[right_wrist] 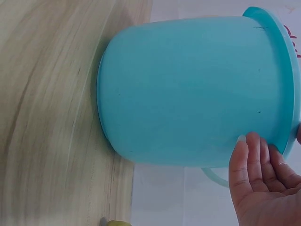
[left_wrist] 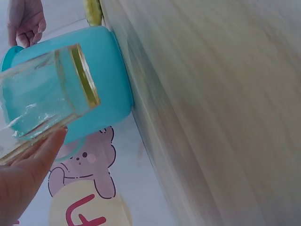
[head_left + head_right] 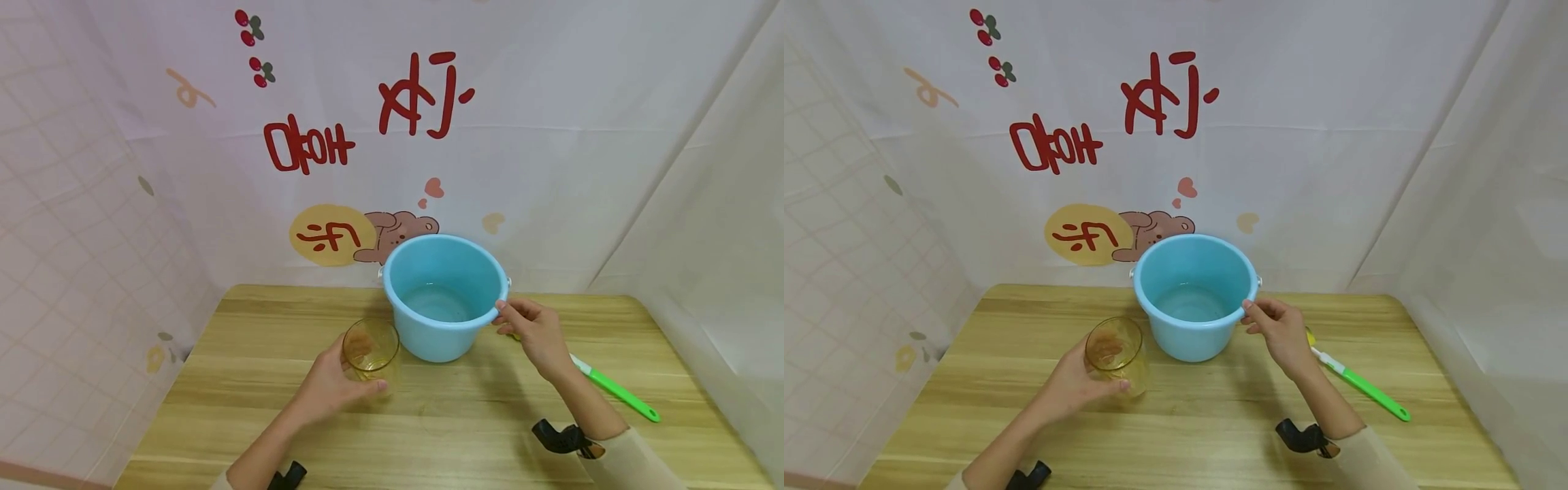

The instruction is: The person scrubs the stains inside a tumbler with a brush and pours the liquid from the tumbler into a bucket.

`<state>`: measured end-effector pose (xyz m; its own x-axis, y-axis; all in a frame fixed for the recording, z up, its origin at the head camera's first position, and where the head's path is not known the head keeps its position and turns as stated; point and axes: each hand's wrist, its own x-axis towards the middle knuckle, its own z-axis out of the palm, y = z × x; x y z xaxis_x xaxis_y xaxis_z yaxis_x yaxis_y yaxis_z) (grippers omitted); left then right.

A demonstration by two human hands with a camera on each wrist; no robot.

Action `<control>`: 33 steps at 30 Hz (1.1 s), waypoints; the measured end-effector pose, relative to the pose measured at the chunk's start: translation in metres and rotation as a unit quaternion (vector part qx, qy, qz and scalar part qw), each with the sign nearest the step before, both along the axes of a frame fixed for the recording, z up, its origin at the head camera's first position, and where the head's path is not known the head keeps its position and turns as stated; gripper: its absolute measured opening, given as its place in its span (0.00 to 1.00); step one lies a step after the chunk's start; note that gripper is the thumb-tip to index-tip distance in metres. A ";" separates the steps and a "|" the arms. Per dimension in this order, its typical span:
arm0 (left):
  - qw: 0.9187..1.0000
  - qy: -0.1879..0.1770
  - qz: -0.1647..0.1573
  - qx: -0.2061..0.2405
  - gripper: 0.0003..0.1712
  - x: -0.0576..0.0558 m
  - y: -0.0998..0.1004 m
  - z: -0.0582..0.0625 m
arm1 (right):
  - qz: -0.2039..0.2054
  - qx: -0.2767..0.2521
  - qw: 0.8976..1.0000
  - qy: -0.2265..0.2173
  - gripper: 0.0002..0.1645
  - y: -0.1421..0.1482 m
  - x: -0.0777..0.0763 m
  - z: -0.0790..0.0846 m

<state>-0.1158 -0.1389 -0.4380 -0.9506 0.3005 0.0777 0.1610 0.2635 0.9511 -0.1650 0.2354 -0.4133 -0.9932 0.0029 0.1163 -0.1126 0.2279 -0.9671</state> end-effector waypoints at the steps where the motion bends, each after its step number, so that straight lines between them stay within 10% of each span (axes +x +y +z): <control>1: 1.000 0.003 0.008 -0.001 0.51 0.000 -0.001 0.000 | -0.001 -0.001 1.000 0.000 0.31 0.000 0.000 0.000; 33: 0.989 0.088 0.113 0.020 0.45 -0.031 -0.005 0.024 | -0.024 -0.003 1.000 0.001 0.28 -0.003 -0.003 -0.003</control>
